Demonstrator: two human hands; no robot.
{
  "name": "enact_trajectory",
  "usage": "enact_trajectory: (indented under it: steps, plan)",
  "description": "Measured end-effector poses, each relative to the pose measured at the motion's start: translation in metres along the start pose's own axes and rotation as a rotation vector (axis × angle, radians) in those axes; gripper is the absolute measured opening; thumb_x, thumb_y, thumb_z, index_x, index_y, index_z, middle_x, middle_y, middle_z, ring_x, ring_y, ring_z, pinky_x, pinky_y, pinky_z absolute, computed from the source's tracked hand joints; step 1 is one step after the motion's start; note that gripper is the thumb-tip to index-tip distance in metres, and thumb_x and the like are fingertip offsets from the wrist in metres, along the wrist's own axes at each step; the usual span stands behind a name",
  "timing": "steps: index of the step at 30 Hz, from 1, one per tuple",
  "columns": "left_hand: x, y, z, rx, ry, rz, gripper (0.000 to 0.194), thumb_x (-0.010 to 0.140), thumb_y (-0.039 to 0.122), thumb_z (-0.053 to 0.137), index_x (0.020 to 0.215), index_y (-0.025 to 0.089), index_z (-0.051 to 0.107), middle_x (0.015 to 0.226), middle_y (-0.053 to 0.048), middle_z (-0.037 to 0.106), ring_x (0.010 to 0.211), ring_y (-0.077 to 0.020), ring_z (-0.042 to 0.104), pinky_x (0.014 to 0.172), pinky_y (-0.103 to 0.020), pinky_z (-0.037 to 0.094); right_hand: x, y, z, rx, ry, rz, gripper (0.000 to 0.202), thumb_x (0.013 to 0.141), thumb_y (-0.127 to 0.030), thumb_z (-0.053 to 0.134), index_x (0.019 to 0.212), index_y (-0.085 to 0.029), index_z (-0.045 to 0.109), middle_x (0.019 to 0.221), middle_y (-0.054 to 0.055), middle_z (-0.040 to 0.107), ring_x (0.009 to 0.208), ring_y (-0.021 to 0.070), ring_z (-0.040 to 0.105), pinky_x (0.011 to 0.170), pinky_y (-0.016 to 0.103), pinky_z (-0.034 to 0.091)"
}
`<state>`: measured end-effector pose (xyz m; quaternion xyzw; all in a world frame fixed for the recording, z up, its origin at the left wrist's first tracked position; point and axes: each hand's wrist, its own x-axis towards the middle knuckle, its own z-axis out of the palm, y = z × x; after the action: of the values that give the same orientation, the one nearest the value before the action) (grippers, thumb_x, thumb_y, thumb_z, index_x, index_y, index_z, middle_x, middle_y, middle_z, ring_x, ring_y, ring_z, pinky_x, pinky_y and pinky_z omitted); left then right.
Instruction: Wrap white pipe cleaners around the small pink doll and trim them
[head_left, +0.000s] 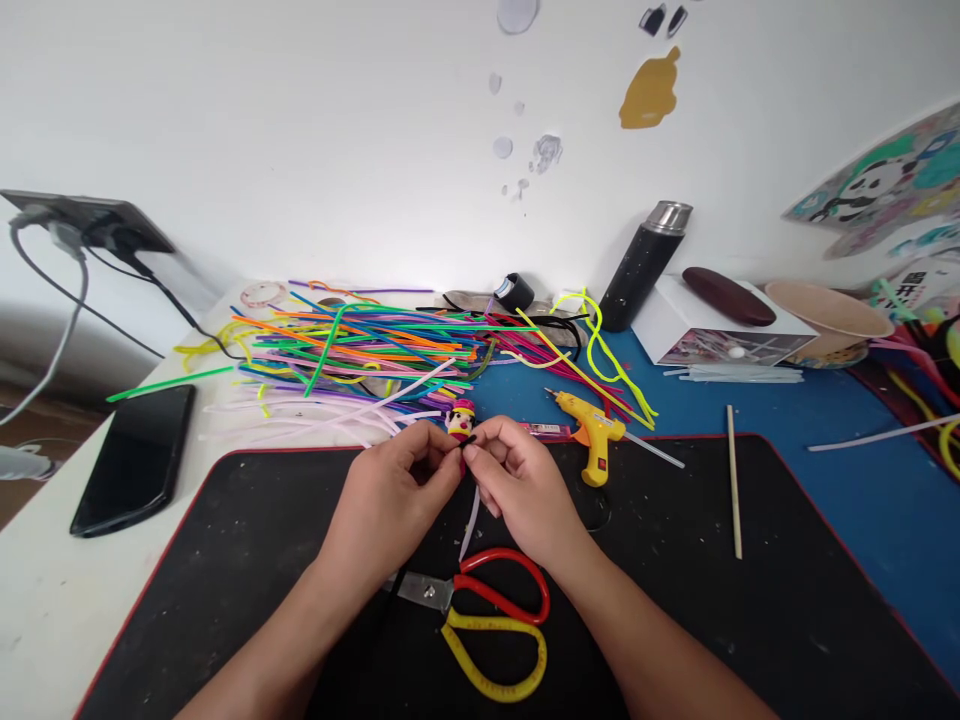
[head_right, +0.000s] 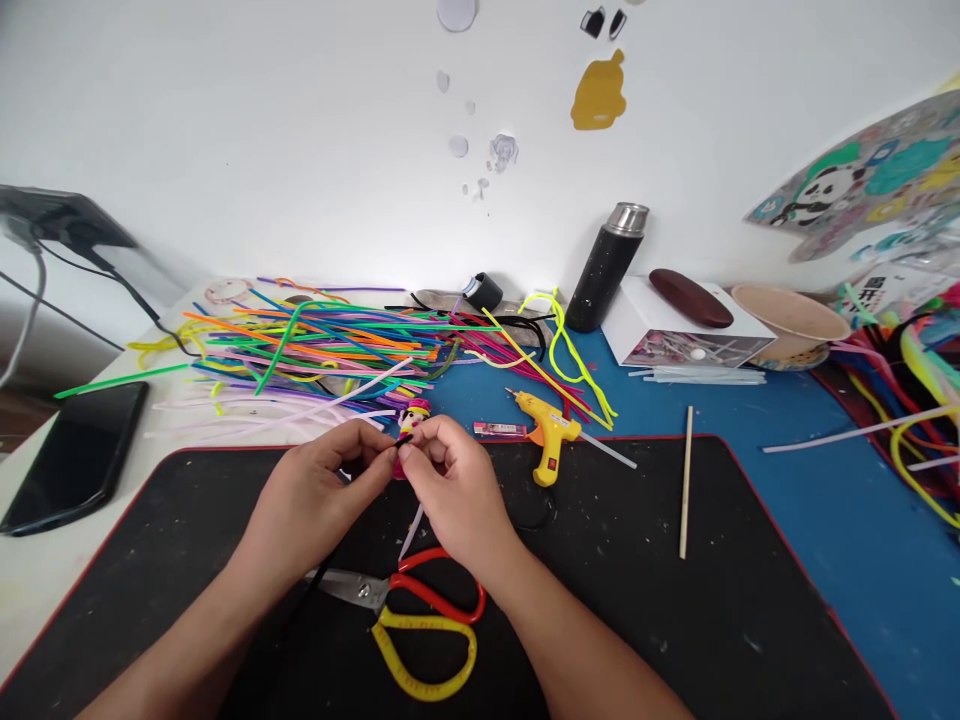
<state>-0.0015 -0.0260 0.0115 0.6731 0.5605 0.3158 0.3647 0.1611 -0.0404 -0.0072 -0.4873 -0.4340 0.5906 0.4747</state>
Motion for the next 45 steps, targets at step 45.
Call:
enact_trajectory:
  steps: [45]
  plan:
    - [0.008, -0.004, -0.005, -0.829, -0.422, -0.295, 0.045, 0.079, 0.057, 0.089, 0.075, 0.016, 0.07, 0.057, 0.002, 0.065, 0.054, -0.0101, 0.051, 0.058, -0.023, 0.041, -0.004, -0.002, 0.0, 0.239, -0.026, 0.011, 0.034, 0.09, -0.051, 0.081, 0.093, -0.02, 0.067, 0.053, -0.01, 0.051, 0.042, 0.0066, 0.04, 0.042, 0.02, 0.028]
